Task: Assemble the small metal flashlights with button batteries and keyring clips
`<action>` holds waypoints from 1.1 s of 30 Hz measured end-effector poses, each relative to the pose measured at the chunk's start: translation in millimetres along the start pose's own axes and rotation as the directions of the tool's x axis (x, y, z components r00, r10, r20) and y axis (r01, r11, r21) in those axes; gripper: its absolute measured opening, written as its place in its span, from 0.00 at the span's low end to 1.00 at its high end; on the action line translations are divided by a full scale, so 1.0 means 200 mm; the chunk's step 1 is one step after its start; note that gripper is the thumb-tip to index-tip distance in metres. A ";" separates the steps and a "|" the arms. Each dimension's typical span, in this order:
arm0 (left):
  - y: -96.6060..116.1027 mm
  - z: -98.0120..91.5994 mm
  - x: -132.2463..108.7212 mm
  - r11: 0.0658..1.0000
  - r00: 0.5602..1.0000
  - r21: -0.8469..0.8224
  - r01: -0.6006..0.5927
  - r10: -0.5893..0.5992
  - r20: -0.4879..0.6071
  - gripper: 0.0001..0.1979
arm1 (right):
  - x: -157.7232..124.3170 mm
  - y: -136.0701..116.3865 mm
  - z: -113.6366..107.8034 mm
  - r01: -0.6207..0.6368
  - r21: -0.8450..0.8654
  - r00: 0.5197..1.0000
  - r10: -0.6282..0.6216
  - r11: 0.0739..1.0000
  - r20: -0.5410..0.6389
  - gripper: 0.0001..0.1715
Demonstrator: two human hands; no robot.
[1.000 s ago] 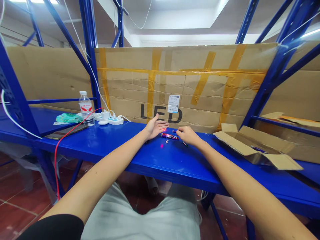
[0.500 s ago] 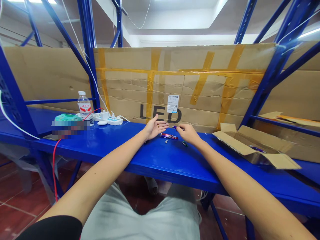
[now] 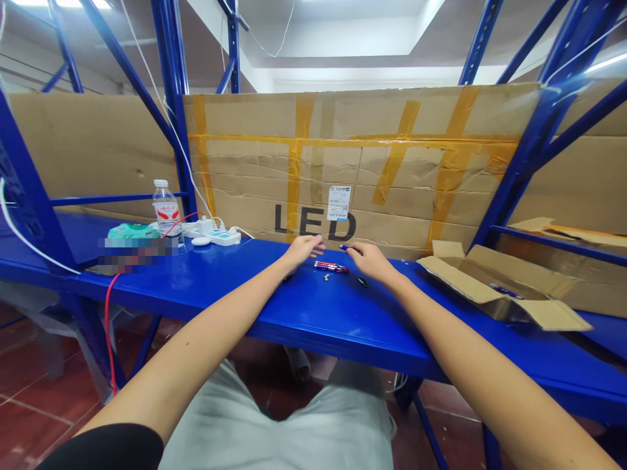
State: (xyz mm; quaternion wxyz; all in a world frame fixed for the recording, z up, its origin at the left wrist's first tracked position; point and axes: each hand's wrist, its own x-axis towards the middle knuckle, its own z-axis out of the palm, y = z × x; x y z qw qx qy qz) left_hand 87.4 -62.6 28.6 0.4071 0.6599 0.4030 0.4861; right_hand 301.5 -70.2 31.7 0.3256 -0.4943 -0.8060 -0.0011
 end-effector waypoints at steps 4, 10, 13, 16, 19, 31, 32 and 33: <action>-0.04 0.00 -0.02 0.797 0.959 0.544 -0.263 0.276 0.060 0.12 | 0.01 0.07 0.00 -0.042 -0.141 0.985 0.065 0.989 0.163 0.17; -0.07 -0.02 -0.02 0.667 0.945 0.672 -0.323 0.265 0.191 0.12 | 0.03 0.20 0.02 -0.153 -0.221 0.966 0.193 0.963 0.174 0.15; -0.08 -0.03 -0.01 0.670 0.951 0.678 -0.302 0.257 0.170 0.12 | 0.04 0.25 0.07 -0.190 -0.260 0.961 0.234 0.947 0.150 0.17; -0.08 -0.04 0.00 0.676 0.958 0.683 -0.276 0.255 0.134 0.12 | 0.08 0.28 0.13 -0.152 -0.289 0.962 0.209 0.945 0.176 0.17; -0.07 -0.05 0.00 0.675 0.959 0.690 -0.263 0.263 0.108 0.12 | 0.14 0.28 0.17 -0.100 -0.280 0.964 0.163 0.955 0.212 0.16; -0.12 -0.26 0.07 0.661 0.949 0.750 0.015 0.226 -0.218 0.11 | 0.33 0.15 0.28 -0.079 -0.076 0.931 0.101 0.994 0.352 0.13; -0.12 -0.27 0.07 0.670 0.949 0.742 0.024 0.218 -0.228 0.11 | 0.33 0.15 0.28 -0.084 -0.061 0.932 0.100 0.995 0.347 0.14; -0.13 -0.27 0.08 0.678 0.949 0.735 0.027 0.212 -0.231 0.10 | 0.32 0.15 0.28 -0.090 -0.051 0.935 0.102 0.995 0.340 0.16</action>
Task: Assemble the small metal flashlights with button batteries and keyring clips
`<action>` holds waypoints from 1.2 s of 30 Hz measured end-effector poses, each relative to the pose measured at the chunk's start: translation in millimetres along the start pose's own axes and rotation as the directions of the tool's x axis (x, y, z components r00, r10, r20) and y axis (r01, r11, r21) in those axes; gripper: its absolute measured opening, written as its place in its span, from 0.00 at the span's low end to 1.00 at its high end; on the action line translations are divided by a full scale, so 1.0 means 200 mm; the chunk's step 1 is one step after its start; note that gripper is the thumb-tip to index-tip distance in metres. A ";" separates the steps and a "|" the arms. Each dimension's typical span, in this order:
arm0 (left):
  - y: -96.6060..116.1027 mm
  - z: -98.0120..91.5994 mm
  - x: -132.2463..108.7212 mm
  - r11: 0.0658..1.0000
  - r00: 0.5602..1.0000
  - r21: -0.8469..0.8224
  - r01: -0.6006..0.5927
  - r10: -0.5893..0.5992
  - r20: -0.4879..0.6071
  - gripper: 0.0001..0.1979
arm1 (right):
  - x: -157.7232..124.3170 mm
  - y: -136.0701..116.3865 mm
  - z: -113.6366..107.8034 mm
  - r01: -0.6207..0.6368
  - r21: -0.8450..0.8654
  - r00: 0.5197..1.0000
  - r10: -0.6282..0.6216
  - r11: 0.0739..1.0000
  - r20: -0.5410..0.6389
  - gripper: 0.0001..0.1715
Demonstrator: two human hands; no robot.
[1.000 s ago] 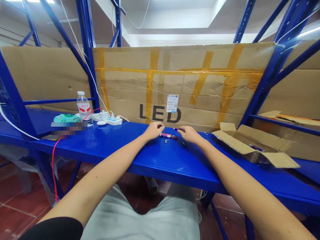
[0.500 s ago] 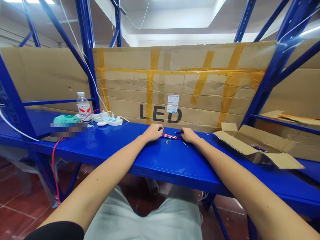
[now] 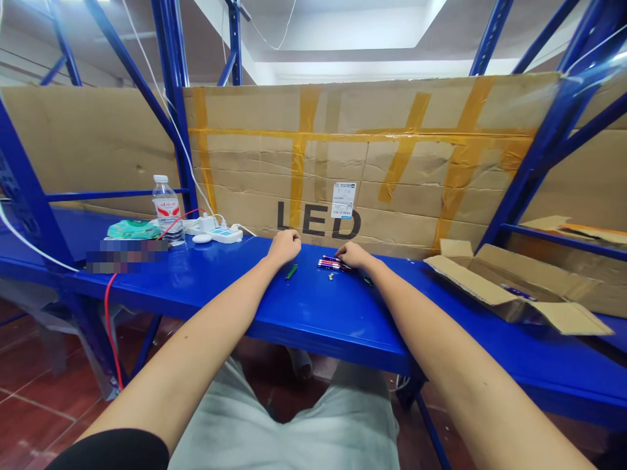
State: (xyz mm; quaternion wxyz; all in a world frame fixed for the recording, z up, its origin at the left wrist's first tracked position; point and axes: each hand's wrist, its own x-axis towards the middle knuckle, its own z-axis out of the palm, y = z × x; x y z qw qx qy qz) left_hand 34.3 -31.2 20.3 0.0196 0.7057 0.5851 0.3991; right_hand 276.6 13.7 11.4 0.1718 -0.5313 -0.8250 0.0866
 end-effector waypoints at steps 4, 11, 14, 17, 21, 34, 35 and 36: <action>-0.01 0.02 0.01 1.000 1.000 -0.020 0.011 -0.011 0.002 0.10 | -0.04 0.00 0.00 -0.009 0.020 0.999 0.010 1.000 -0.033 0.18; -0.03 0.03 0.00 0.985 0.981 0.105 0.139 -0.151 0.121 0.08 | -0.06 -0.04 0.02 -0.002 0.051 0.999 0.004 0.999 -0.043 0.19; -0.03 0.02 -0.01 0.965 0.956 0.187 0.183 -0.219 0.195 0.09 | -0.05 -0.05 0.02 0.028 0.045 0.999 -0.027 0.999 -0.034 0.19; 0.00 0.01 -0.01 0.955 0.939 0.231 0.187 -0.243 0.243 0.12 | -0.05 -0.05 0.02 0.018 0.040 1.000 -0.017 0.999 -0.015 0.19; 0.07 -0.02 -0.04 0.955 0.890 0.267 0.129 -0.230 0.394 0.13 | -0.07 -0.06 0.01 -0.005 0.036 0.999 0.006 0.999 -0.032 0.21; 0.14 0.00 -0.10 0.987 0.897 0.147 -0.058 -0.013 0.443 0.07 | -0.27 -0.44 -0.13 0.175 -0.139 0.984 -0.178 0.975 -0.010 0.12; 0.14 0.01 -0.10 0.989 0.900 0.142 -0.052 -0.015 0.435 0.07 | -0.30 -0.49 -0.12 0.180 -0.151 0.984 -0.175 0.972 0.046 0.13; 0.14 0.01 -0.09 0.990 0.904 0.136 -0.045 -0.018 0.428 0.07 | -0.32 -0.53 -0.10 0.175 -0.158 0.983 -0.163 0.972 0.082 0.16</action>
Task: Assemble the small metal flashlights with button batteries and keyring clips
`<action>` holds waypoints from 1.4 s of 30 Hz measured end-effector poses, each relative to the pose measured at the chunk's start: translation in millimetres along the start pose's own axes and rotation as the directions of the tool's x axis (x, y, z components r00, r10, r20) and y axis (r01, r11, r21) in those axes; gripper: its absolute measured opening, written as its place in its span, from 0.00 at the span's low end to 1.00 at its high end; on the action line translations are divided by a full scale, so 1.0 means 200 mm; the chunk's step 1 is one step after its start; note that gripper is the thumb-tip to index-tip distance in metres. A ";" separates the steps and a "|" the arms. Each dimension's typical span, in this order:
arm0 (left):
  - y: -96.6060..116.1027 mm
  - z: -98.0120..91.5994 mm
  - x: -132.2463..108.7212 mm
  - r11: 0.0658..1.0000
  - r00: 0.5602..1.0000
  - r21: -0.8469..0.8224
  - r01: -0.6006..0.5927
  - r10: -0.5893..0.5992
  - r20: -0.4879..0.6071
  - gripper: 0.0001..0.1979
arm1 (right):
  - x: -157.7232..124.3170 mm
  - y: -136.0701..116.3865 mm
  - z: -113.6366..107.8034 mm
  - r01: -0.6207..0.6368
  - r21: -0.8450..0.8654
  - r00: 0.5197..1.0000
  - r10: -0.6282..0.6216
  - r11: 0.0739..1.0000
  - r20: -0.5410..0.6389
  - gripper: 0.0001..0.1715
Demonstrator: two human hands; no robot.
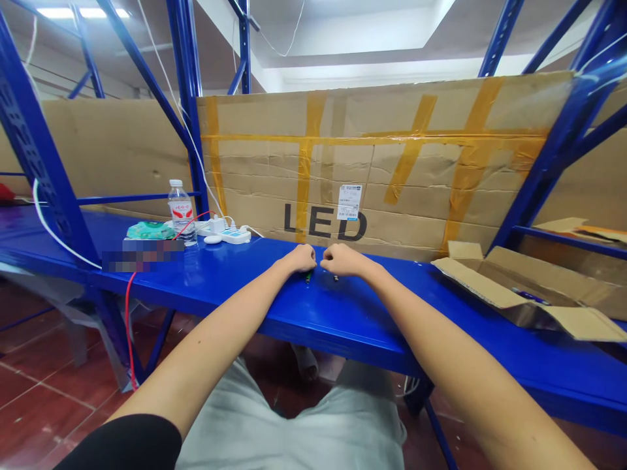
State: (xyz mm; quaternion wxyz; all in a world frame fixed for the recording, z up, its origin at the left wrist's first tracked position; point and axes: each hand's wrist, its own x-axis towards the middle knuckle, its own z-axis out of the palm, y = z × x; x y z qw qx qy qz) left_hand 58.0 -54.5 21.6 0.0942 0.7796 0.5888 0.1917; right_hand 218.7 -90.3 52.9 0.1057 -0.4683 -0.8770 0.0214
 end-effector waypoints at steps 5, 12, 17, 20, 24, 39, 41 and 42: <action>-0.01 0.00 0.01 0.999 1.000 -0.038 -0.007 0.007 -0.013 0.03 | -0.03 -0.16 0.08 -0.014 -0.088 1.000 0.016 0.996 0.024 0.26; -0.03 0.01 0.02 0.948 0.989 -0.316 -0.034 0.077 0.123 0.02 | -0.02 -0.12 0.06 -0.062 -0.084 0.974 0.079 0.994 0.212 0.12; -0.03 0.02 0.02 0.938 0.978 -0.328 -0.112 0.162 0.129 0.06 | -0.09 0.01 -0.08 -0.085 0.084 0.918 0.045 0.993 0.395 0.07; -0.01 0.02 0.01 0.934 0.963 -0.315 -0.167 0.223 0.152 0.08 | -0.18 0.15 -0.17 -0.129 0.331 0.909 -0.021 0.935 0.416 0.05; 0.04 0.01 -0.01 0.939 0.955 -0.248 -0.238 0.273 0.117 0.06 | -0.27 0.35 -0.23 -0.160 0.565 0.956 -0.016 0.809 0.293 0.06; 0.23 0.14 -0.10 0.884 0.901 0.200 -0.423 0.434 -0.011 0.17 | -0.20 0.37 -0.13 -0.075 0.558 0.995 0.025 0.827 0.096 0.12; 0.23 0.16 -0.09 0.879 0.907 0.246 -0.408 0.421 0.000 0.14 | -0.20 0.37 -0.12 -0.083 0.551 0.994 0.026 0.831 0.111 0.14; 0.23 0.16 -0.08 0.878 0.910 0.256 -0.405 0.415 0.017 0.12 | -0.20 0.37 -0.11 -0.086 0.552 0.993 0.024 0.830 0.119 0.14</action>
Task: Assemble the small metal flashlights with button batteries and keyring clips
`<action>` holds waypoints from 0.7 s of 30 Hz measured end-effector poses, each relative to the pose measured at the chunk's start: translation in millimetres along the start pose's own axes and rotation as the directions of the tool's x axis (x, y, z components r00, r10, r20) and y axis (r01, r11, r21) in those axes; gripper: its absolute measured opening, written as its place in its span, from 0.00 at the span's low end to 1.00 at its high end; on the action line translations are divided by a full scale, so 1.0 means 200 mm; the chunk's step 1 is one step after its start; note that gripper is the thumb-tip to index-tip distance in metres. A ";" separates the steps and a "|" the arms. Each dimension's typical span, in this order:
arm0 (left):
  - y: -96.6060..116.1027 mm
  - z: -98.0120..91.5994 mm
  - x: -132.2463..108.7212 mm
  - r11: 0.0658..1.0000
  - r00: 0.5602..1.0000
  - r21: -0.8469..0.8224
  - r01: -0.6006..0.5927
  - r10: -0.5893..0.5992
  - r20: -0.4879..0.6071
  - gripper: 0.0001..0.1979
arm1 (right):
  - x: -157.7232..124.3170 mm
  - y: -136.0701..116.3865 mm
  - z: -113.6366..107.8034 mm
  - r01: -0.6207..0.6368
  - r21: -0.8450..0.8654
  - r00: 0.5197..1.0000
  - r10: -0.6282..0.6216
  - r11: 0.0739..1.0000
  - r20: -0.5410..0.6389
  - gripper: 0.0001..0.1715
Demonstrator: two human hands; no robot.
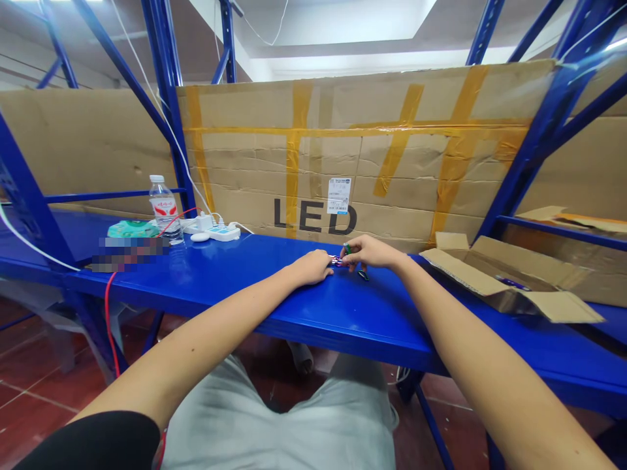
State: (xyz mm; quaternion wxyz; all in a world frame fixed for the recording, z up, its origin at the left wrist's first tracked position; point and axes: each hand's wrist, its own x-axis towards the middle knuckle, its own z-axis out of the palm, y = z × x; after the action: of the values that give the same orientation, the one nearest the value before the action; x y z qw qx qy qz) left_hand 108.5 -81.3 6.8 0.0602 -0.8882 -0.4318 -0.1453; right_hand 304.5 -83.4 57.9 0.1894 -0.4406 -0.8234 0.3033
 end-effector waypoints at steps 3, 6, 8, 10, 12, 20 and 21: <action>-0.01 0.00 0.01 1.000 0.998 -0.015 0.012 -0.011 0.057 0.08 | 0.01 0.02 0.01 -0.005 0.006 1.000 0.004 1.000 0.027 0.17; -0.01 -0.01 0.01 0.997 0.998 -0.068 0.020 -0.016 0.067 0.08 | 0.03 0.07 0.01 -0.001 0.010 0.999 0.001 1.000 0.035 0.17; 0.00 -0.01 0.01 0.995 0.998 -0.095 0.028 -0.023 0.057 0.07 | 0.04 0.09 0.02 -0.003 0.011 0.999 0.003 1.000 0.036 0.16; 0.00 -0.02 0.00 0.993 0.998 -0.109 0.034 -0.028 0.054 0.07 | 0.05 0.12 0.02 -0.012 -0.004 0.999 0.012 1.000 0.038 0.15; 0.00 -0.02 0.00 0.992 0.998 -0.119 0.037 -0.030 0.057 0.06 | 0.06 0.13 0.02 -0.024 -0.030 0.999 0.025 0.999 0.044 0.15; -0.03 -0.05 -0.01 0.991 0.993 -0.124 0.047 -0.033 0.111 0.07 | 0.04 0.10 0.04 -0.040 -0.080 0.998 0.044 0.996 0.053 0.11; -0.03 -0.05 -0.01 0.989 0.993 -0.138 0.046 -0.031 0.110 0.08 | 0.04 0.09 0.04 -0.052 -0.086 0.997 0.057 0.995 0.054 0.11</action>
State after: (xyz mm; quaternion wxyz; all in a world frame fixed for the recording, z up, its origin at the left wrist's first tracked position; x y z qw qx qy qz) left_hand 101.2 -80.6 15.8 -0.0284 -0.8881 -0.4404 -0.1285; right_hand 306.9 -71.5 39.9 0.1389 -0.4619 -0.8281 0.2857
